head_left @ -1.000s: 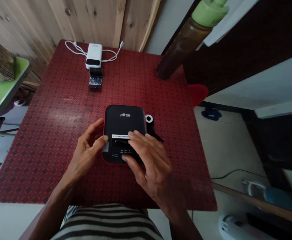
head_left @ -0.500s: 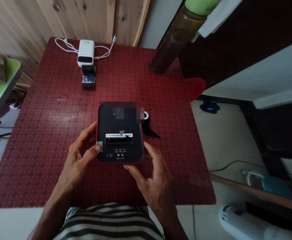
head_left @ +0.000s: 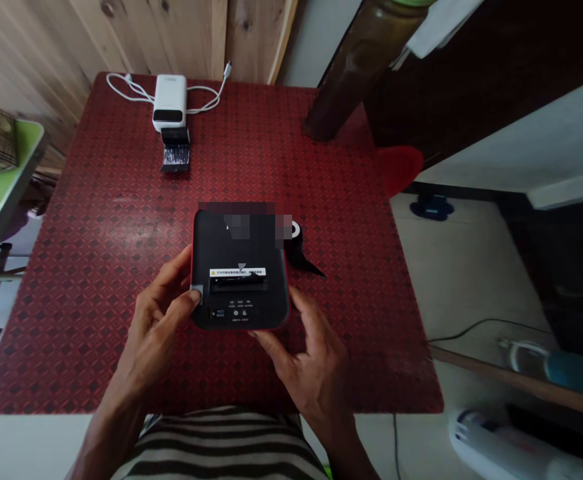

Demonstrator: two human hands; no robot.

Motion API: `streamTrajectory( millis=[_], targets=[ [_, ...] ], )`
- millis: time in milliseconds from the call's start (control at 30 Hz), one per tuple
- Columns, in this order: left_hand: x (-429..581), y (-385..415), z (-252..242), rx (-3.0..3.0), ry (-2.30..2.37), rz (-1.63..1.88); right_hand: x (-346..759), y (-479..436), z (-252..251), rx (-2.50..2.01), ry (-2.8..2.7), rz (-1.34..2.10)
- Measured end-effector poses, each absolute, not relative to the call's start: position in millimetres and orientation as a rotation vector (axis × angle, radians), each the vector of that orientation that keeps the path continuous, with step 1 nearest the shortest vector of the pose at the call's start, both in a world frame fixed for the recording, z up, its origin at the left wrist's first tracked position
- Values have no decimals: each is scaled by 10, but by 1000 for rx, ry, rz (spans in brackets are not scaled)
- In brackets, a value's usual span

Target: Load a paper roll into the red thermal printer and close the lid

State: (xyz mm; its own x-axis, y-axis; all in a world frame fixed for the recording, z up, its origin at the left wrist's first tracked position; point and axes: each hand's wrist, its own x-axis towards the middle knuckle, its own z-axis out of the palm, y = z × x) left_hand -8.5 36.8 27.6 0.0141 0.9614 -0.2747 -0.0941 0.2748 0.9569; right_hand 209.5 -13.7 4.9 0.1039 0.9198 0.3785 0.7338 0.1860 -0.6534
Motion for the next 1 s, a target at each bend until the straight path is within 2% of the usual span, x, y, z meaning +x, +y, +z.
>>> streamTrajectory(
  millis=[433,567,700,800,1000],
  targets=[
    [-45,379,255,933,1288,1063,2150,-113,68,-1534,-1709,346],
    [-56,368,233,978,1236,1091,2367,-52,299,-1501,-1859,357],
    [-67,370,178,1042,1215,1107,2498,227,625,-1468,-1957,197],
    [-80,374,109,1104,1181,1157,2402,552,692,-1387,-2004,87],
    [-109,372,81,1109,1191,1129,2174,862,586,-1357,-1960,346]
  ],
)
